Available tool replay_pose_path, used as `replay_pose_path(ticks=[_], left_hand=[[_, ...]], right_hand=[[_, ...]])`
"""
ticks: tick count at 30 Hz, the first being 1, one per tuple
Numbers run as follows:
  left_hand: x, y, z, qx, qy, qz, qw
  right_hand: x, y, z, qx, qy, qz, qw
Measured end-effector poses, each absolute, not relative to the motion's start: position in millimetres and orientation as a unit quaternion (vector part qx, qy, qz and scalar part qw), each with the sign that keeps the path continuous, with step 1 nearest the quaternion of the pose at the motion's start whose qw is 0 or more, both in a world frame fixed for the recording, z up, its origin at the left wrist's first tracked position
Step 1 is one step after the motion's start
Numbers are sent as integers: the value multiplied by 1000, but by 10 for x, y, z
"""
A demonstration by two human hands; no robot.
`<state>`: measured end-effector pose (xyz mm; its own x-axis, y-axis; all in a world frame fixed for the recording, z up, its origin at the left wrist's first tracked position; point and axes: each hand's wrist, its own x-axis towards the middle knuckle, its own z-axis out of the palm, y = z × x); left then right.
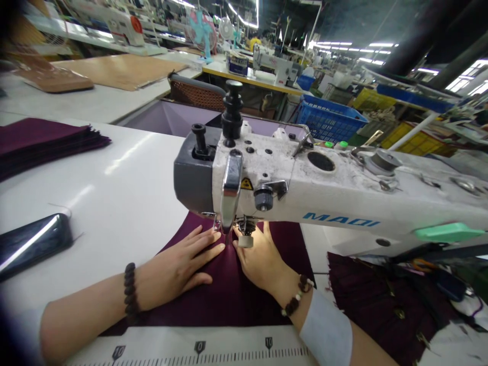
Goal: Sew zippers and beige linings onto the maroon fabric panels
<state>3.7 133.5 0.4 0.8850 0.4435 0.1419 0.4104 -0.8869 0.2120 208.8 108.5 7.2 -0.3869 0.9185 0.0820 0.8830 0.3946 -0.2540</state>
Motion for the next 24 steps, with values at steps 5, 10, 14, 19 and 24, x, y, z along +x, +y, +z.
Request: replay_pose_path(ticks=[5,10,14,19,24], left_hand=[[41,1390,37,968,216,87,92],[34,1413,39,968,213,90,97],[37,1453,40,966,215,93,106],[49,1560,52,965,211,101,114],[38,1663,53,965,197,126,118]], right_hand=[[2073,1127,99,-549,-827,65,101],[2073,1134,91,-546,-830,57,99],[2066,1166,113,-547,-831,33,92],[2064,1247,166,-542,-837,35,58],[2126,1328,82,-538,-841,43,40]])
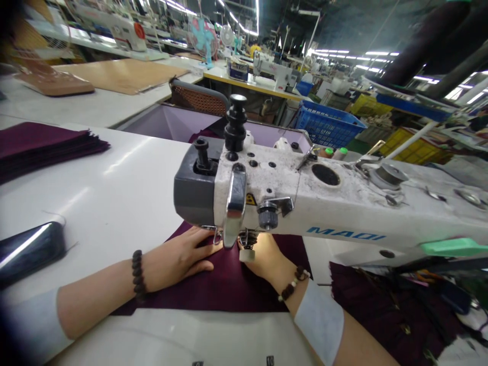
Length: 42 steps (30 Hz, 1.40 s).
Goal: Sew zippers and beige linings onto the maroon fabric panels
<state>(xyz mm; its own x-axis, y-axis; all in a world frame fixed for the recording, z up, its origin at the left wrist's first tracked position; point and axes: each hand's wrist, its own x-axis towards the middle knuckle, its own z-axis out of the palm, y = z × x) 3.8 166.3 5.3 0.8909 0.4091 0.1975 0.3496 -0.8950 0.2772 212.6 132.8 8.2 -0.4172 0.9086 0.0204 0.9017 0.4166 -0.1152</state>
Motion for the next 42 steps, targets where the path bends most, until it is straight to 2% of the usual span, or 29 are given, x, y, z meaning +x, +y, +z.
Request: replay_pose_path(ticks=[19,42], left_hand=[[35,1742,39,966,186,140,110],[-14,1915,26,979,121,117,113]], right_hand=[[2127,1405,10,-536,-844,21,-16],[2000,1261,9,-596,-801,42,51]])
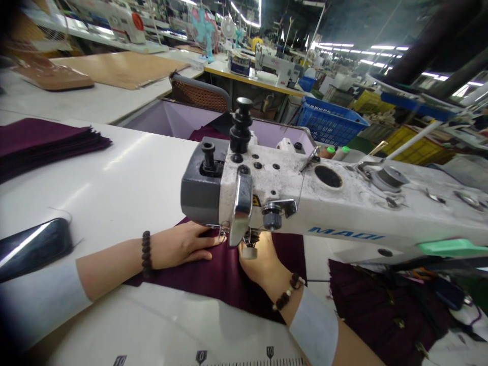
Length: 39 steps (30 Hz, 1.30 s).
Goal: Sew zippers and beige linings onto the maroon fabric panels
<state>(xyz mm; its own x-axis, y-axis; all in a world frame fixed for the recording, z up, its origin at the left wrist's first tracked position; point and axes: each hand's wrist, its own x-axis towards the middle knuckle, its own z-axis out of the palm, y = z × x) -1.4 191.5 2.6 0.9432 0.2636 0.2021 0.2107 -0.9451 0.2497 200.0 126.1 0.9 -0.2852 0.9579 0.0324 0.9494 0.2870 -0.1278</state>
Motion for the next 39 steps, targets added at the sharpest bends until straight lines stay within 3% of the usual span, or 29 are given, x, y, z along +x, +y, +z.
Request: replay_pose_path(ticks=[4,9,13,18,27,35,39], left_hand=[[-151,2205,22,987,103,93,75],[-210,2219,244,971,220,82,44],[-19,1729,390,958,267,89,64],[191,1350,203,946,310,94,27],[285,1286,32,926,360,113,6],[308,1270,20,922,374,97,1],[337,1252,23,908,406,99,37]], right_hand=[[1803,874,87,-649,-759,-14,43],[1606,361,228,-617,-786,6,43],[1715,540,397,-635,-767,50,80],[1832,882,347,-638,-759,87,95],[1991,908,96,-583,-793,106,143],[1813,892,70,-631,-771,8,85],[1798,893,6,-627,-770,44,112]])
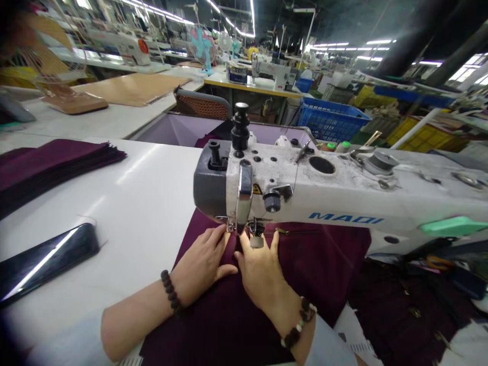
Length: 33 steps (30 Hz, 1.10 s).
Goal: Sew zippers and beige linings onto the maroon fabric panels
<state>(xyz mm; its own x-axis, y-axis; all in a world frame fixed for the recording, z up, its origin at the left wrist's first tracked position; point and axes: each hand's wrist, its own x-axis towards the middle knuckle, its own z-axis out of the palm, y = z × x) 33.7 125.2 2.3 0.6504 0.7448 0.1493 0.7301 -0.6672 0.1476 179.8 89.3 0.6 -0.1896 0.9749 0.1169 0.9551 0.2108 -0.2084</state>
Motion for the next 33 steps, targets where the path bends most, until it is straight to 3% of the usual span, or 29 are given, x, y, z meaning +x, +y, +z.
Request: replay_pose_path(ticks=[5,18,33], left_hand=[[374,1235,39,895,436,79,50],[253,1340,-16,918,373,128,51],[218,1384,35,925,347,132,83]], right_hand=[[1906,934,66,-605,-780,104,123],[1855,918,212,-609,-784,71,97],[1902,934,132,-594,-790,87,125]])
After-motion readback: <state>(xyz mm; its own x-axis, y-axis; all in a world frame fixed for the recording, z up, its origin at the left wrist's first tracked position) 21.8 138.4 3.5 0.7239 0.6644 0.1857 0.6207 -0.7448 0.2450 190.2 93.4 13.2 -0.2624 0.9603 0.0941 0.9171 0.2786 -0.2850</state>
